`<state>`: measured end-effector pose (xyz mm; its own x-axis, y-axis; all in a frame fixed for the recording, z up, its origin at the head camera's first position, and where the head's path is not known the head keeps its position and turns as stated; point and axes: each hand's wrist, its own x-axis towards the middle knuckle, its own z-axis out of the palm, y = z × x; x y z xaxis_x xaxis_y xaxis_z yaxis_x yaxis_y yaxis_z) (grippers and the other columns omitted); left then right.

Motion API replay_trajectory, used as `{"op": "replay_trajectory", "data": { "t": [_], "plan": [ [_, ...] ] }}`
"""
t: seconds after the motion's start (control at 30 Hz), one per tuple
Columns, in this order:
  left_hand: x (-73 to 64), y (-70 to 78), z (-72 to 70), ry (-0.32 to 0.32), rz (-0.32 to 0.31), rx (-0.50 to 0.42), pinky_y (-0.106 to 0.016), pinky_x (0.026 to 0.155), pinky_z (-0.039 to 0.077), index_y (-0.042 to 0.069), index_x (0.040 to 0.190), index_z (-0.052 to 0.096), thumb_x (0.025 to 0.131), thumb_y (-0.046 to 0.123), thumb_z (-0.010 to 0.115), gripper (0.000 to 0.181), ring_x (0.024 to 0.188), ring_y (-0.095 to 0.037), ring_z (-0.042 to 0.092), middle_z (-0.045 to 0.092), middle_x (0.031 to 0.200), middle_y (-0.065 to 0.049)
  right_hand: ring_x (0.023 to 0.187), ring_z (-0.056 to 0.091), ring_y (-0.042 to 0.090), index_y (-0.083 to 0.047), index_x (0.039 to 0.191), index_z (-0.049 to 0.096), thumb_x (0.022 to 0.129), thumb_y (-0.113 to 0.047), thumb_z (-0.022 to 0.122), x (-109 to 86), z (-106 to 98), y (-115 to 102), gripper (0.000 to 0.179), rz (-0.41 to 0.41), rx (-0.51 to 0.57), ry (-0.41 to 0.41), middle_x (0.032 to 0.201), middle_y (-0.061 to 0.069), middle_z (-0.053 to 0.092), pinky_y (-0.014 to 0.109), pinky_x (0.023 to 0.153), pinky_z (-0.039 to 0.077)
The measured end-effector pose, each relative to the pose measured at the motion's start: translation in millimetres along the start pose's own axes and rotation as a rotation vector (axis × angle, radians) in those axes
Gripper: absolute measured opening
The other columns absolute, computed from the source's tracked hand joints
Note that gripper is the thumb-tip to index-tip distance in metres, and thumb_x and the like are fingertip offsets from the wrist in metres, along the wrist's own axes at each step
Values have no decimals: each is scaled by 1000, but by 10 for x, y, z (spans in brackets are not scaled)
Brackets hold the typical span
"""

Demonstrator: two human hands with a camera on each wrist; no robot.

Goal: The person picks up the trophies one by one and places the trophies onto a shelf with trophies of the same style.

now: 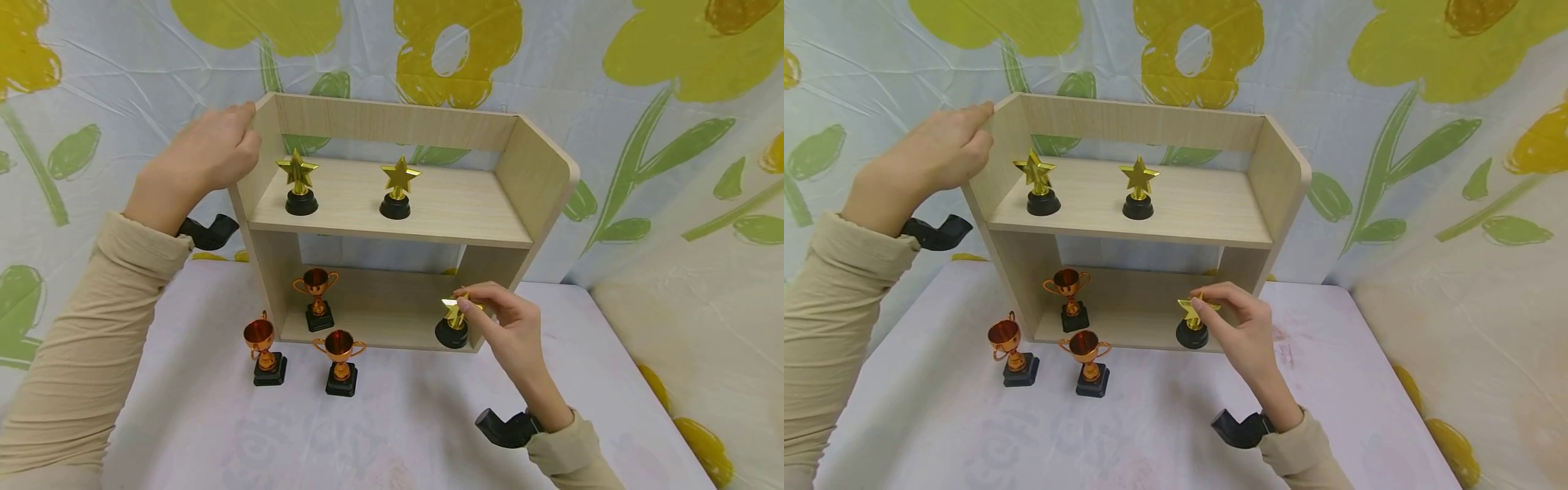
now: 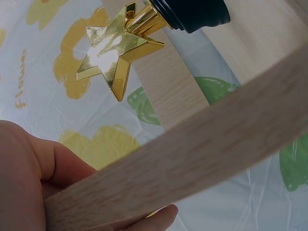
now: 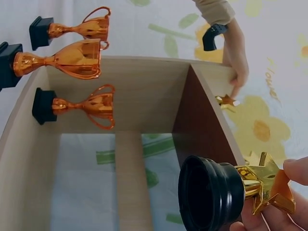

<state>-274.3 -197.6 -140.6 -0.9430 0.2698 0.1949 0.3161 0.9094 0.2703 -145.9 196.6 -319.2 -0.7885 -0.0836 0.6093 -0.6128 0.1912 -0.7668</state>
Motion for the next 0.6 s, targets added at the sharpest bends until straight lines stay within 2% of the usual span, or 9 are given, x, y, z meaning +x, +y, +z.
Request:
{"op": "replay_trajectory", "data": {
  "t": [0.6],
  "plan": [
    [3, 4, -6, -5, 2, 2, -56, 120, 12, -3, 157, 6, 100, 21, 16, 62, 148, -44, 11, 10, 161, -26, 89, 66, 18, 9, 98, 71, 87, 11, 67, 84, -18, -70, 12, -26, 26, 15, 95, 12, 71, 21, 81, 54]
  ]
}}
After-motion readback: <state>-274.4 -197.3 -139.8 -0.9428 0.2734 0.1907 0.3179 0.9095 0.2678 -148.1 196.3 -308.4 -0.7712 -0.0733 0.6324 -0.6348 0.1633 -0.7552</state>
